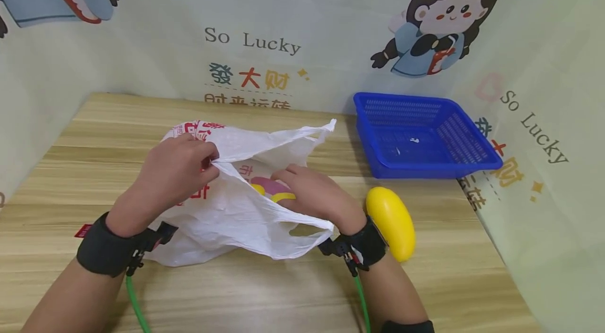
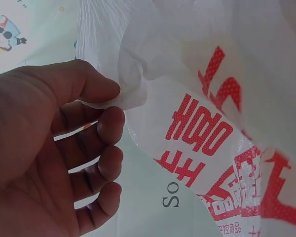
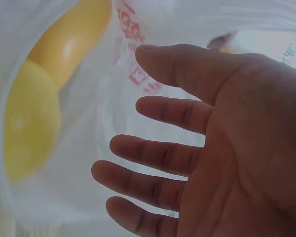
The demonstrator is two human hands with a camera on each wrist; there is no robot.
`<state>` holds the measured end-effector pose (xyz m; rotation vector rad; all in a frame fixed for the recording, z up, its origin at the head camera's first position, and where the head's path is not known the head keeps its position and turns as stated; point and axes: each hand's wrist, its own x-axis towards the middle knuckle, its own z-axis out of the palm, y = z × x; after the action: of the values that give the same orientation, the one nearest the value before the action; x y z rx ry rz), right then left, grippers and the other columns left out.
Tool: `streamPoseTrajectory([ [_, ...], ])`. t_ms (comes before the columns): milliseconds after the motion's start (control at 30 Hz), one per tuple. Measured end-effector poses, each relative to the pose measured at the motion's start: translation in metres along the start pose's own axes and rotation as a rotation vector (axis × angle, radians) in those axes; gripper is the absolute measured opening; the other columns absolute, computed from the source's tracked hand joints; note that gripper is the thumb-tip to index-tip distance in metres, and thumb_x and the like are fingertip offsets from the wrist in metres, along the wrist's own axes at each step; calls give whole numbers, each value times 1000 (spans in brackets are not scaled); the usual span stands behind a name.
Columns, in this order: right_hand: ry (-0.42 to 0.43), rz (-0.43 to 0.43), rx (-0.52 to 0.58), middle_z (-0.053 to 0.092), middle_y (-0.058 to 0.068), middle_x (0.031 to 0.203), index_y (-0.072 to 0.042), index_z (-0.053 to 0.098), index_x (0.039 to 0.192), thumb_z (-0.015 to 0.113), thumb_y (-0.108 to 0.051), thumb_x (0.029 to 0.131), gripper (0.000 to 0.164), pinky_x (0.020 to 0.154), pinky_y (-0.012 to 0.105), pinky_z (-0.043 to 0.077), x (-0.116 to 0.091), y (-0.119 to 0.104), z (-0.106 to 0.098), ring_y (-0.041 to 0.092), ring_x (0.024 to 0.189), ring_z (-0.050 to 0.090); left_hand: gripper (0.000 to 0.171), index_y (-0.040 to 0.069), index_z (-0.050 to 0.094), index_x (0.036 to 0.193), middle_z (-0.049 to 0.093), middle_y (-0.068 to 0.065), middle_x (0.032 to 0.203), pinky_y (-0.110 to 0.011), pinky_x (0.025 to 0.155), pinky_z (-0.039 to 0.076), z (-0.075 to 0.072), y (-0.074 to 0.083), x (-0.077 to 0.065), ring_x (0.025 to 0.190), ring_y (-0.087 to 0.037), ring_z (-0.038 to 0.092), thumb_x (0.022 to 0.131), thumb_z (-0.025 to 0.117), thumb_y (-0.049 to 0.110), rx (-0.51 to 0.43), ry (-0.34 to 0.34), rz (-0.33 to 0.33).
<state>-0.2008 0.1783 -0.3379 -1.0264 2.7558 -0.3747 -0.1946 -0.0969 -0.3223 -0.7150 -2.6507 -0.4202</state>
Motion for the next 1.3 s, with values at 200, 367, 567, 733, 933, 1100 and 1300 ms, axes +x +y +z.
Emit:
streamPoseTrajectory([
  [200, 57, 63, -8, 61, 14, 136, -4, 58, 138, 72, -23, 95, 50, 100, 48, 51, -36, 17, -3, 33, 120, 61, 4, 7, 71, 81, 55, 0, 61, -34, 58, 41, 0, 2, 1, 65, -23, 50, 85, 69, 6, -12, -2, 6],
  [367, 123, 198, 1, 61, 15, 137, -6, 59, 138, 71, -27, 96, 49, 97, 52, 51, -68, 32, 0, 36, 122, 61, 5, 7, 71, 81, 55, 0, 61, -33, 57, 40, 3, 3, 2, 65, -23, 49, 85, 69, 6, -25, 2, 8],
  [567, 217, 332, -28, 64, 15, 132, -6, 62, 134, 70, -22, 96, 42, 90, 53, 53, -98, 47, 8, 36, 113, 65, 5, 7, 71, 80, 56, 0, 62, -33, 58, 40, 6, 4, 3, 66, -23, 50, 85, 68, 5, -48, 1, 16],
  [733, 254, 372, -23, 63, 18, 132, -4, 62, 132, 69, -19, 96, 39, 98, 57, 48, -112, 56, 14, 40, 121, 60, 6, 7, 70, 79, 54, 1, 60, -33, 58, 38, 6, 2, 2, 66, -23, 49, 85, 67, 5, -43, 2, 21],
  [933, 279, 436, 6, 62, 22, 133, 1, 62, 132, 69, -18, 96, 41, 101, 59, 46, -127, 64, 21, 44, 123, 58, 5, 6, 71, 81, 56, 0, 61, -34, 59, 40, 5, 2, 3, 68, -24, 51, 85, 68, 6, -40, -13, 23],
  [1100, 339, 462, 8, 59, 25, 135, 3, 61, 132, 70, -16, 96, 42, 102, 61, 44, -137, 69, 25, 47, 125, 55, 4, 4, 71, 83, 57, -1, 62, -33, 59, 40, 6, 3, 3, 67, -24, 51, 85, 69, 6, -41, -7, 27],
  [1300, 460, 451, -63, 61, 26, 129, 4, 63, 128, 76, -15, 90, 44, 99, 61, 45, -148, 78, 32, 49, 120, 56, 3, 4, 71, 82, 56, -1, 61, -32, 57, 38, 8, 5, 4, 64, -23, 49, 84, 70, 6, -48, 9, 46],
])
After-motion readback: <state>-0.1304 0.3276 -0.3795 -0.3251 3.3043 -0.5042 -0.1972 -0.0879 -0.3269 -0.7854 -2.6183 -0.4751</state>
